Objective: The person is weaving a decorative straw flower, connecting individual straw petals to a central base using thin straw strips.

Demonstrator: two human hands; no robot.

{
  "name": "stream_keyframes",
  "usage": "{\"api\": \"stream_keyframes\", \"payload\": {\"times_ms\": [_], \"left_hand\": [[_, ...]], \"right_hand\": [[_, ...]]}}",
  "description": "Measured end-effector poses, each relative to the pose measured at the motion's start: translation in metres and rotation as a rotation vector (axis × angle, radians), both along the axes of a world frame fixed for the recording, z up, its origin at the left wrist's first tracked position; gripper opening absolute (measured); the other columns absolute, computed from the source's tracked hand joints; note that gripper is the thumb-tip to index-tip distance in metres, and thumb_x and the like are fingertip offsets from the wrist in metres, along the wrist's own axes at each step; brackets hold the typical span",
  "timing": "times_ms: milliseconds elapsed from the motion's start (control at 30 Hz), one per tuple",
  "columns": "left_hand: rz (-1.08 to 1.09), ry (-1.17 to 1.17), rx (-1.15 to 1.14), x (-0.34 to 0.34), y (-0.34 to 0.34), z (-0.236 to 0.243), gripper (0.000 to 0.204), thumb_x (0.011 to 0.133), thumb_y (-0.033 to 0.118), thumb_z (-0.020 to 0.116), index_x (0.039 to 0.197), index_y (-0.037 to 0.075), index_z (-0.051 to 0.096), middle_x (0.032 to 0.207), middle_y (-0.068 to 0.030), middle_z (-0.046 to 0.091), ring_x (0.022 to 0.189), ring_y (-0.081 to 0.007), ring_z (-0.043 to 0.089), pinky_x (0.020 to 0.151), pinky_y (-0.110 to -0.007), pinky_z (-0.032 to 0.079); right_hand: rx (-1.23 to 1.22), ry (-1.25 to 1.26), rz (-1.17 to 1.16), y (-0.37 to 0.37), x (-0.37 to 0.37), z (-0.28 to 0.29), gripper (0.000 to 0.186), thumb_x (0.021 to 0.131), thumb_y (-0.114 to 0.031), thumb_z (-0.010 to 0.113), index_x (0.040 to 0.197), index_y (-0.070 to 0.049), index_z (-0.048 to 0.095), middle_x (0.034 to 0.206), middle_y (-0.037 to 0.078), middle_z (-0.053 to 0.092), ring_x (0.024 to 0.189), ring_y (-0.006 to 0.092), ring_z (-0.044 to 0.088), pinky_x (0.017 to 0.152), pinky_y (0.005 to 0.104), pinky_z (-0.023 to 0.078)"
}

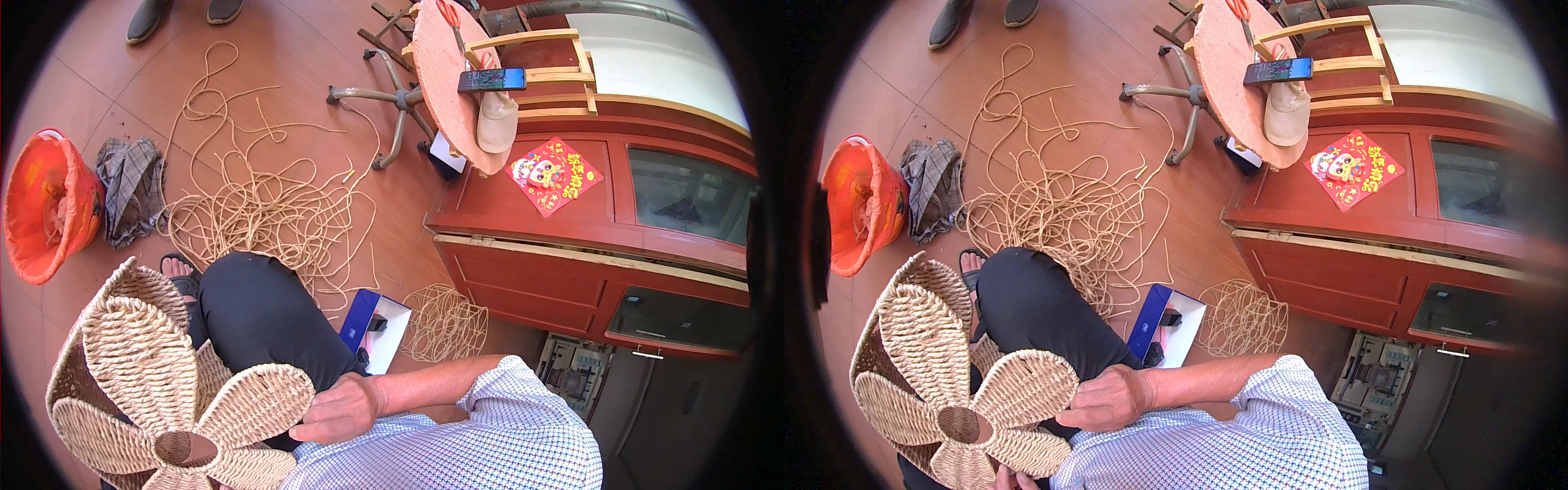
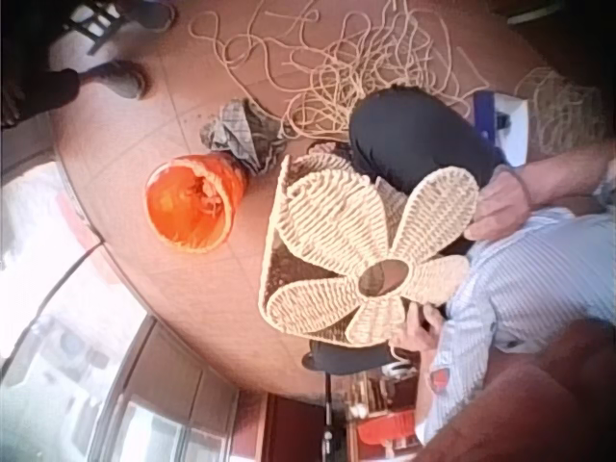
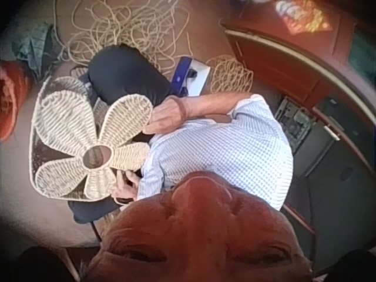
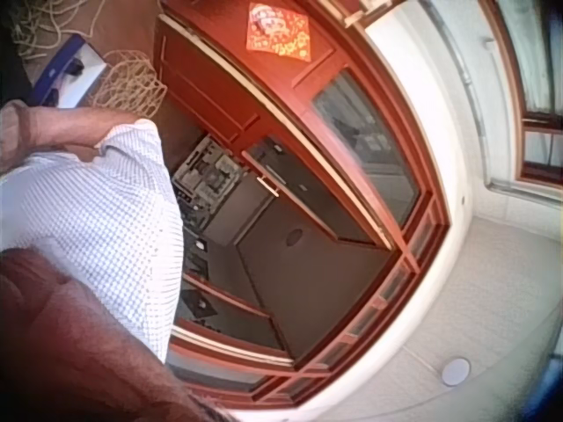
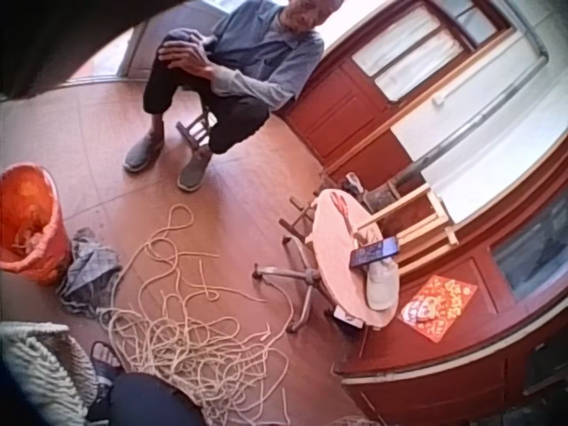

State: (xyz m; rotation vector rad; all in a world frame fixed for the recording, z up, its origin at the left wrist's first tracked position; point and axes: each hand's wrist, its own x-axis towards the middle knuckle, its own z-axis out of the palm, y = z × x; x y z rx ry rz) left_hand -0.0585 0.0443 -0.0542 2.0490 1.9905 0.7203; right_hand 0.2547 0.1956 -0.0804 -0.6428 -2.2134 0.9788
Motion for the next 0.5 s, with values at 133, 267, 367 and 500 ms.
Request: {"api": "stream_keyframes", "payload": {"times_ms": [133,267,367,500], "left_hand": [[-0.04,0.019,0.007,-0.004,-0.001,0.0,0.031,0.095,0.034,0.077,0.105,0.004,0.079,0.07,-0.0119,0.058,0.057,-0.0325,0.051,0.055,-0.045,0.035],[-0.019,-0.012,0.069,0.004,0.012,0.001,0.028,0.095,0.031,0.078,0.104,0.004,0.078,0.073,-0.0116,0.062,0.057,-0.0319,0.054,0.054,-0.045,0.037],[-0.028,0.005,0.038,0.003,0.008,0.003,0.027,0.096,0.029,0.078,0.104,0.003,0.078,0.075,-0.0114,0.064,0.06,-0.0316,0.056,0.055,-0.045,0.038],[-0.058,0.028,0.019,-0.001,0.007,0.004,0.028,0.096,0.03,0.077,0.104,0.004,0.079,0.075,-0.0112,0.065,0.061,-0.0316,0.056,0.057,-0.045,0.039]], "right_hand": [[-0.005,-0.009,0.009,0.0,0.001,0.001,0.02,0.09,-0.003,0.076,0.11,0.0,0.078,0.084,0.002,0.07,0.069,0.0112,0.069,0.058,0.0229,0.052],[0.001,-0.001,0.013,-0.001,0.001,-0.001,0.02,0.09,-0.003,0.076,0.11,0.001,0.078,0.084,0.002,0.07,0.069,0.0117,0.069,0.058,0.0232,0.052],[0.004,-0.002,0.009,-0.001,0.001,-0.001,0.02,0.09,-0.003,0.076,0.11,0.001,0.078,0.084,0.002,0.07,0.069,0.0117,0.069,0.058,0.0232,0.052],[0.011,-0.007,0.006,0.0,0.0,0.0,0.021,0.09,-0.003,0.076,0.11,0.0,0.078,0.084,0.002,0.07,0.069,0.0111,0.068,0.059,0.0229,0.052]]}}
